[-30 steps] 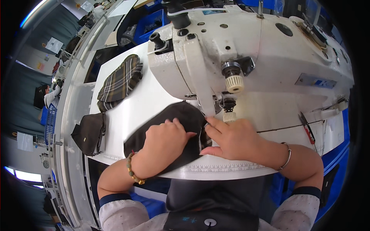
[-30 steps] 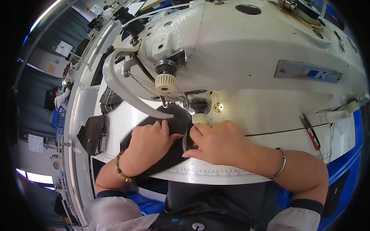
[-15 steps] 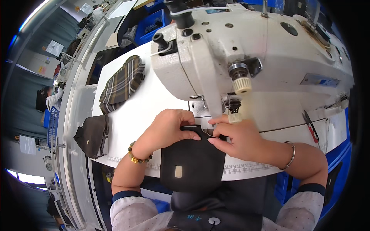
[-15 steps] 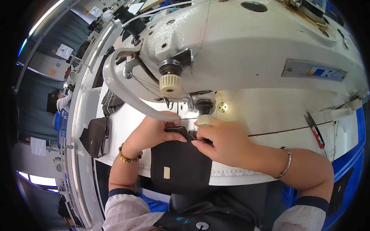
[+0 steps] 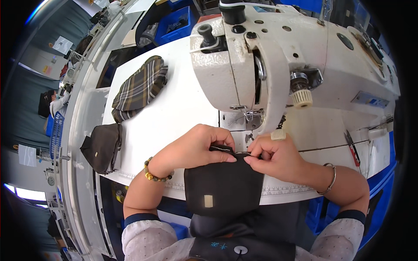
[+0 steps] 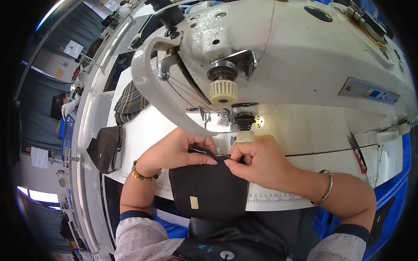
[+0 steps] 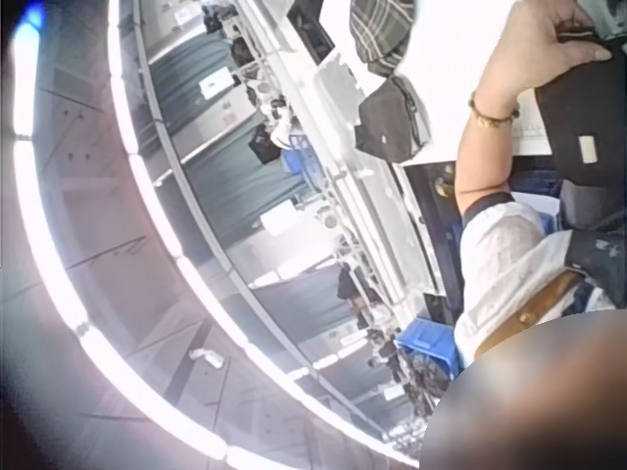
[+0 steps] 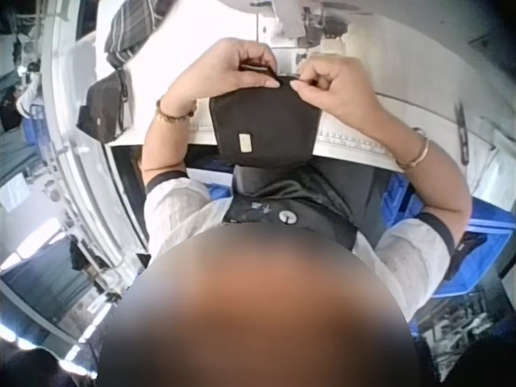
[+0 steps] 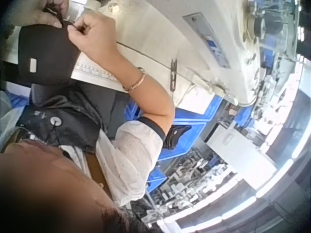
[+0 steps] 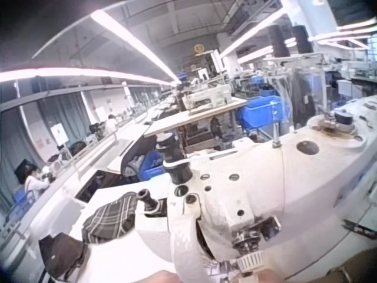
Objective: Sewing a small leather bag or pouch using an industrial sewing machine.
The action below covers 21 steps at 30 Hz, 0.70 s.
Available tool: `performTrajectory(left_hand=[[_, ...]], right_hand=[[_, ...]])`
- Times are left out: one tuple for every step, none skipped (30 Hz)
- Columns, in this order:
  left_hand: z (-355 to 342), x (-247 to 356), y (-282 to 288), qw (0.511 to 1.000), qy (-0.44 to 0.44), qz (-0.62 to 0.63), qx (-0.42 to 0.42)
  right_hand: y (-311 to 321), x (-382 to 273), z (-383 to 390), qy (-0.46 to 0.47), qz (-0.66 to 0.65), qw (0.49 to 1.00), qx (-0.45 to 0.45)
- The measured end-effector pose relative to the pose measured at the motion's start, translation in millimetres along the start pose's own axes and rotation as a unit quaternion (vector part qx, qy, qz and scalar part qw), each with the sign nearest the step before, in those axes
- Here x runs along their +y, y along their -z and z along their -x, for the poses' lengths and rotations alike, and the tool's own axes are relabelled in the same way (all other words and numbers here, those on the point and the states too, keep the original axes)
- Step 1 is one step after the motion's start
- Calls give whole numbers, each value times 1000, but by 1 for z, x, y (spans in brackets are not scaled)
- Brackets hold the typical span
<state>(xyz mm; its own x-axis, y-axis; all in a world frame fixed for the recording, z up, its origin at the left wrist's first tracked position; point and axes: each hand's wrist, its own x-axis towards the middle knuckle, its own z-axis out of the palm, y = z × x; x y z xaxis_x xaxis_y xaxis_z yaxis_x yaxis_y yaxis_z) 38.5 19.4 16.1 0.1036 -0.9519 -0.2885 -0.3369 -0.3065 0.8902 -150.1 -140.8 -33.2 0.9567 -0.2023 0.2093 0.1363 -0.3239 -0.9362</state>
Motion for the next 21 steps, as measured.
performTrajectory(left_hand=[[0,0,0,1000,-16,-11,-8],[0,0,0,999,-30,-25,-19],[0,1,1,999,-31,-22,-15],[0,2,1,999,-33,-28,-19],[0,3,1,998,-36,-35,-26],[0,4,1,999,-36,-33,-23],[0,4,1,998,-33,-40,-25],[0,5,2,998,-31,-53,-29],[0,6,2,998,-30,-47,-28],[0,6,2,998,-29,-43,-26],[1,6,2,998,-33,-43,-29],[1,6,2,999,-28,-39,-25],[1,6,2,998,-34,-44,-21],[1,6,1,998,-42,-53,-19],[1,6,1,998,-40,-49,-18],[1,6,1,999,-24,-36,-21],[2,5,0,999,-12,-26,-26],[2,5,0,999,-8,-23,-25],[2,5,-1,999,-16,-19,-20],[2,5,-1,999,-24,-21,-19],[2,5,-1,1000,-24,-14,-14]], right_hand=[[0,0,1,-8,-16,1000,1],[0,-1,1,-29,-38,999,-2],[-1,-1,2,-16,-32,999,2],[-2,-2,2,-14,-41,999,3],[-2,-3,2,-12,-50,999,5],[-2,-3,3,-13,-49,999,5],[-2,-4,3,-26,-60,998,3],[-1,-5,4,-39,-72,997,1],[-1,-5,4,-40,-71,997,1],[-2,-5,3,-35,-70,997,1],[-1,-5,3,-30,-69,997,1],[-1,-6,3,-31,-68,997,0],[-1,-6,3,-44,-75,996,0],[-1,-7,4,-75,-82,994,-5],[-1,-8,3,-59,-82,995,0],[-1,-10,3,-63,-85,994,-2],[0,-11,3,-98,-79,992,-13],[1,-13,2,-68,-88,994,-3],[3,-15,2,-94,-66,993,-18],[5,-16,2,-120,-43,991,-33],[5,-18,1,-120,-43,991,-33]])
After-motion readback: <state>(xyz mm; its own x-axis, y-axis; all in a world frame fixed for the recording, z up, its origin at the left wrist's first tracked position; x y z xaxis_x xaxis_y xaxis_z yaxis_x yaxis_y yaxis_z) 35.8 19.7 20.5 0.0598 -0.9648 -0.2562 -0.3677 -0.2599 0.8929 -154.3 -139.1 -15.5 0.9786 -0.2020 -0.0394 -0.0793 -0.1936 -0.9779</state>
